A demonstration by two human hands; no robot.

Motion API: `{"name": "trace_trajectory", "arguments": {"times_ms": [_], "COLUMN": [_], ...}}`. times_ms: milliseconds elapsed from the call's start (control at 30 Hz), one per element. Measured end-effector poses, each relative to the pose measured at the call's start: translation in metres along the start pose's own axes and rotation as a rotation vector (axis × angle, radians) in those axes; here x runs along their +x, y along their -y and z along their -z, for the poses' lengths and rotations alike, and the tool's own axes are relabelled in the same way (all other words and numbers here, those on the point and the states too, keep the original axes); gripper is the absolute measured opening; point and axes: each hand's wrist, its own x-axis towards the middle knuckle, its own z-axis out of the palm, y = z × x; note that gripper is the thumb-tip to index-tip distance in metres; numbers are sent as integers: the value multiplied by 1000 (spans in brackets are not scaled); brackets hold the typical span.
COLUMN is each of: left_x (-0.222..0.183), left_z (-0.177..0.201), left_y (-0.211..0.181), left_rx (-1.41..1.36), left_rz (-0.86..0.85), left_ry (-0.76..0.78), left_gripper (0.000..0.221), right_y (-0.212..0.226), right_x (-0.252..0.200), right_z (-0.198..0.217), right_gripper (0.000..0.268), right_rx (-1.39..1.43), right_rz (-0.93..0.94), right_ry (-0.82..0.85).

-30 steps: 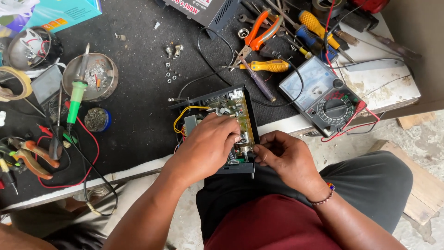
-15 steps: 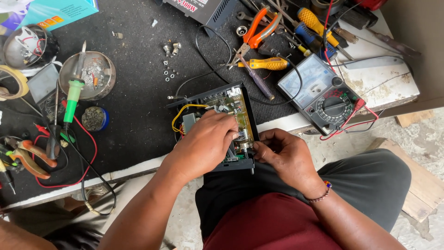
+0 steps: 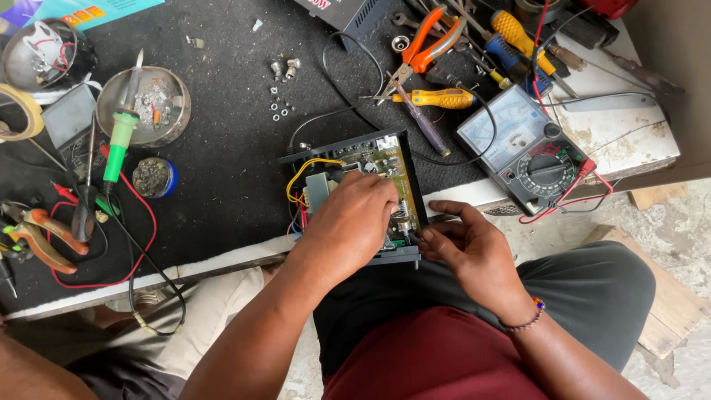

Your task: Disassembling an electronic device and inspecting the internal circuit board using a screwdriver.

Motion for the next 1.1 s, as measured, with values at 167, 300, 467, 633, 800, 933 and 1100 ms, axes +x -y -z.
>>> {"name": "trace_trajectory", "arguments": {"times_ms": [167,300,467,633,800,933,1100], "left_x": [-6,-17,-71,-110,-111,-109,-100], "left_z": [-8,8,31,-26,-114,-139,-129], "left_y": [1,-10,-22,6,12,9,-4], "left_rx": [-20,-126,-469,-890,-1633,-1932,-2035], "left_rz": [-25,-71,9,288,714,541,593], "left_ry": [-131,-287,-277,389,-71,-347,-506], "left_gripper": [6,10,17,23,77,39,36], "right_y": [-17,-12,-13,-12,-16,-13,-7], "right_x": [-11,-21,-23,-22,-20,-24,-27], "right_z": [10,12,7,0,-6,-9,-8], "right_gripper": [59,62,46,32,26,24,21], "right_rx": [-101,-220,-385,-489,-519,-511,-485], "right_rz": [73,188,386,579,578,599,565], "right_ry": [22,82,99,80,33,56,101]}}
